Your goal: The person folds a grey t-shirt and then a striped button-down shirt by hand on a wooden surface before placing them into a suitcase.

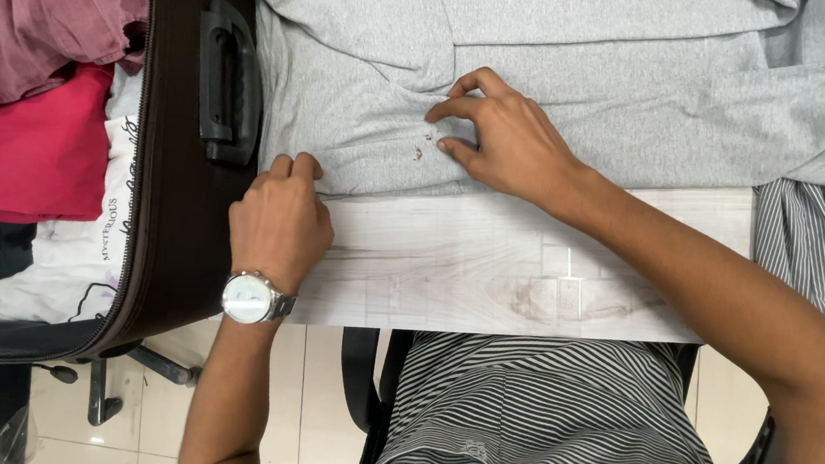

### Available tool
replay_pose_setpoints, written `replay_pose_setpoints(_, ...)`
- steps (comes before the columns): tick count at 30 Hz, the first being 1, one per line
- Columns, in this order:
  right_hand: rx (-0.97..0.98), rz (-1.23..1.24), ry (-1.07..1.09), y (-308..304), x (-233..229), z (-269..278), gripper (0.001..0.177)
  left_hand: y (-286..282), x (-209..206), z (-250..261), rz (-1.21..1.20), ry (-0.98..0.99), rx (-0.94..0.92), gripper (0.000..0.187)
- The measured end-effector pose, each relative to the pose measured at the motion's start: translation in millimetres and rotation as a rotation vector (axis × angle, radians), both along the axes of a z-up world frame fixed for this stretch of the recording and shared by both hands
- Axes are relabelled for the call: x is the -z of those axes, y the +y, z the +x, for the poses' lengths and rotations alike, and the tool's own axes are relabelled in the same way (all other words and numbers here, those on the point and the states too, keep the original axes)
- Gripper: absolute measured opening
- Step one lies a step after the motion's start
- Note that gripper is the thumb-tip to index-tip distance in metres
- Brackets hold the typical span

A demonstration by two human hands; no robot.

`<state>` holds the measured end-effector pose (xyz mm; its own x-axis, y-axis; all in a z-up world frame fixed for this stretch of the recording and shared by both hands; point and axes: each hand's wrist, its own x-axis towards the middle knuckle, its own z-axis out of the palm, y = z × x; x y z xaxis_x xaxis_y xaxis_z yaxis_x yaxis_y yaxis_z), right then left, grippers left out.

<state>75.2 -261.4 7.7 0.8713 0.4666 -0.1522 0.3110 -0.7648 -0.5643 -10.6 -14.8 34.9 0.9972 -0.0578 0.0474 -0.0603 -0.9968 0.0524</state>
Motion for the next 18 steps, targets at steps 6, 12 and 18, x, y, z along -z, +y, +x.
replay_pose_setpoints(6,-0.107,0.060,-0.045,3,4,4,0.076,-34,-18,11,-0.236,-0.107,0.181,0.017)
replay_pose_setpoints(12,-0.122,0.129,-0.066,-1,11,6,0.100,-45,24,43,-0.417,-0.114,0.385,0.049)
replay_pose_setpoints(18,-0.187,0.008,-0.311,-13,13,-1,0.080,-46,38,38,-0.265,-0.061,0.400,0.074)
